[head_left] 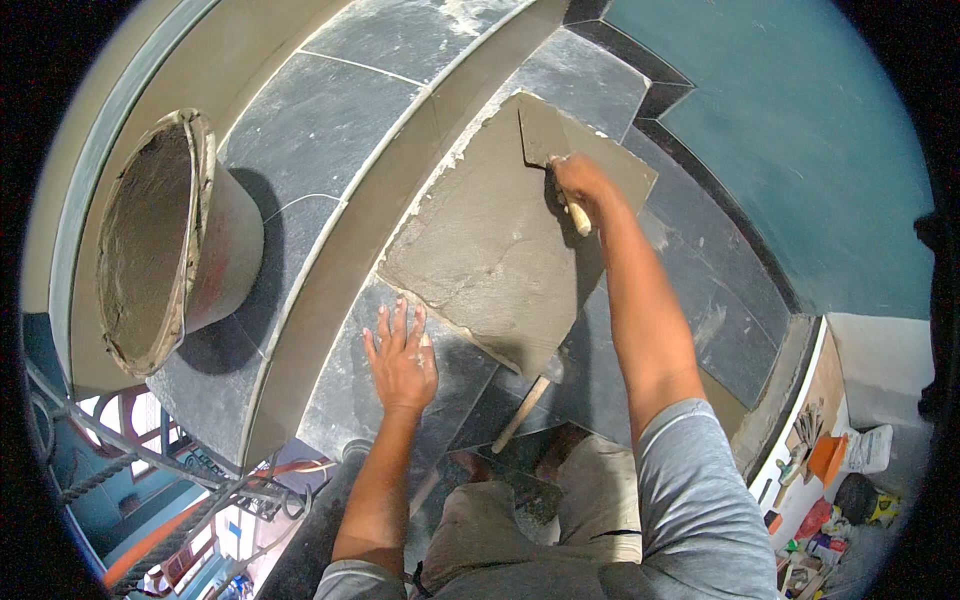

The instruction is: The person uses a rubber mallet to tap a tile into place on a stair step. They then pick up a new tile, scoop cement from a bucket with a trowel, and spread the cement onto the back of the tile.

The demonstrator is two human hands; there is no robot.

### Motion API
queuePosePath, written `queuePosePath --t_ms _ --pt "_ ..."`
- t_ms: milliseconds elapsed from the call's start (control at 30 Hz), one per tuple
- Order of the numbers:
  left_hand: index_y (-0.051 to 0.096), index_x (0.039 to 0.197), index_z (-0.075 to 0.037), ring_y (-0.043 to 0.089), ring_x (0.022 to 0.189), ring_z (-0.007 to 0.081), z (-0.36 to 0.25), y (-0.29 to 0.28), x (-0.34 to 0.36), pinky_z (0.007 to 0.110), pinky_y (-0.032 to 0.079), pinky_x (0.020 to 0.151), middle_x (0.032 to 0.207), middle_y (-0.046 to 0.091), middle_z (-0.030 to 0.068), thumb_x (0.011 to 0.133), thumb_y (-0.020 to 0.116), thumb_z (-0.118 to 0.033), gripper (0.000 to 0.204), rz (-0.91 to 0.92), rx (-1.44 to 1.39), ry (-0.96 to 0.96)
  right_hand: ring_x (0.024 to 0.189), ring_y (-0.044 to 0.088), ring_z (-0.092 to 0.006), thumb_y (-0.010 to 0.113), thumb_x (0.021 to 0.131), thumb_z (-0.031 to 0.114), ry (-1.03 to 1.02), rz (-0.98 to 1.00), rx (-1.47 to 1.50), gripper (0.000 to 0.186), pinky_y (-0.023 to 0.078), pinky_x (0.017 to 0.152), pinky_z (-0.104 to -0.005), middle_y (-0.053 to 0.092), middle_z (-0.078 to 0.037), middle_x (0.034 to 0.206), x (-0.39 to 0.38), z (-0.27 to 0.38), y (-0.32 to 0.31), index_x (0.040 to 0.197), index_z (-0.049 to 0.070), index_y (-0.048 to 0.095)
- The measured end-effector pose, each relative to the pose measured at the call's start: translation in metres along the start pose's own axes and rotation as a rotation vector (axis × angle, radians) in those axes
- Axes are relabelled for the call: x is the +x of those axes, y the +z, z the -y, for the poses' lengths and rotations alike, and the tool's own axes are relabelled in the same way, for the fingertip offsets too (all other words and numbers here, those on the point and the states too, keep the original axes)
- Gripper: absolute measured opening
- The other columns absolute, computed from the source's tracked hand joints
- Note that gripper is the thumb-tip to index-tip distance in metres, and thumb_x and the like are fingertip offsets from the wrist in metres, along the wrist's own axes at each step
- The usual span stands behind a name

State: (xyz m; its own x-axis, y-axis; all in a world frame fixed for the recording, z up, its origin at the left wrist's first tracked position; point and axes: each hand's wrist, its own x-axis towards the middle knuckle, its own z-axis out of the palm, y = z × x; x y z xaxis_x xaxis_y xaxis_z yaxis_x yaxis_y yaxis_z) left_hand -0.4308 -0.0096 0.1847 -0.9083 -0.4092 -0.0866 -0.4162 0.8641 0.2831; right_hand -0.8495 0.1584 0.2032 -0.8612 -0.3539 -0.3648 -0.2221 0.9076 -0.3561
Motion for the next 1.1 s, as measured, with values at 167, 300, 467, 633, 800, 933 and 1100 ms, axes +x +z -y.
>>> queuePosePath --t_ms 167,300,467,633,800,933,1100 --pt "0.055 0.155 -0.021 0.023 0.161 0.0344 0.001 0.0 -0.001 0.06 0.01 0.13 0.171 0.035 0.0067 0.102 0.054 -0.027 0.053 -0.01 -0.017 0.001 0.109 0.068 -0.051 0.049 0.106 0.047 -0.054 0.105 -0.109 0.057 0.052 0.097 -0.0558 0.072 -0.031 0.117 0.031 0.019 -0.019 0.106 -0.003 0.077" --pt "0.054 0.156 -0.021 0.023 0.161 0.0346 0.0 -0.002 -0.001 0.06 0.009 0.13 0.171 0.035 0.0075 0.104 0.051 -0.03 0.053 0.001 -0.015 0.002 0.108 0.069 -0.0503 0.05 0.106 0.05 -0.189 0.117 -0.295 0.058 0.053 0.096 -0.0552 0.072 -0.032 0.114 0.023 0.017 -0.031 0.105 -0.001 0.077" --pt "0.053 0.156 -0.022 0.023 0.161 0.0347 0.001 -0.002 0.0 0.06 0.009 0.13 0.171 0.036 0.0079 0.106 0.046 -0.033 0.052 -0.006 -0.021 0.007 0.101 0.069 -0.0508 0.053 0.105 0.051 -0.28 0.18 -0.252 0.057 0.054 0.09 -0.056 0.073 -0.032 0.106 -0.029 0.014 -0.023 0.102 -0.002 0.075" --pt "0.052 0.157 -0.023 0.024 0.16 0.0337 0.001 -0.002 -0.002 0.06 0.01 0.13 0.171 0.036 0.0069 0.107 0.046 -0.034 0.052 -0.022 -0.022 0.012 0.093 0.069 -0.0529 0.058 0.102 0.047 -0.458 0.232 -0.176 0.051 0.054 0.083 -0.0576 0.072 -0.031 0.099 -0.105 0.024 0.01 0.099 -0.002 0.073" --pt "0.052 0.157 -0.024 0.025 0.16 0.0322 0.0 -0.001 -0.001 0.06 0.011 0.13 0.17 0.037 0.0059 0.105 0.052 -0.03 0.053 -0.043 0.004 0.017 0.093 0.068 -0.0513 0.057 0.103 0.042 -0.608 0.449 -0.178 0.044 0.053 0.084 -0.0565 0.072 -0.029 0.1 -0.173 0.013 0.012 0.105 0.0 0.071" --pt "0.052 0.157 -0.025 0.025 0.16 0.0315 0.0 0.001 -0.001 0.06 0.011 0.13 0.17 0.037 0.0052 0.104 0.054 -0.029 0.054 -0.06 0.011 0.02 0.088 0.067 -0.0481 0.056 0.104 0.038 -0.536 0.389 -0.108 0.04 0.052 0.08 -0.0537 0.07 -0.028 0.097 -0.181 -0.016 -0.01 0.103 0.0 0.069" --pt "0.051 0.158 -0.027 0.025 0.16 0.0308 0.001 0.006 -0.002 0.058 0.011 0.13 0.171 0.037 0.0036 0.103 0.054 -0.031 0.055 -0.073 0.032 0.021 0.085 0.068 -0.0464 0.057 0.101 0.035 -0.472 0.18 -0.099 0.036 0.052 0.077 -0.0528 0.07 -0.028 0.094 -0.161 -0.033 -0.015 0.102 0.001 0.069"
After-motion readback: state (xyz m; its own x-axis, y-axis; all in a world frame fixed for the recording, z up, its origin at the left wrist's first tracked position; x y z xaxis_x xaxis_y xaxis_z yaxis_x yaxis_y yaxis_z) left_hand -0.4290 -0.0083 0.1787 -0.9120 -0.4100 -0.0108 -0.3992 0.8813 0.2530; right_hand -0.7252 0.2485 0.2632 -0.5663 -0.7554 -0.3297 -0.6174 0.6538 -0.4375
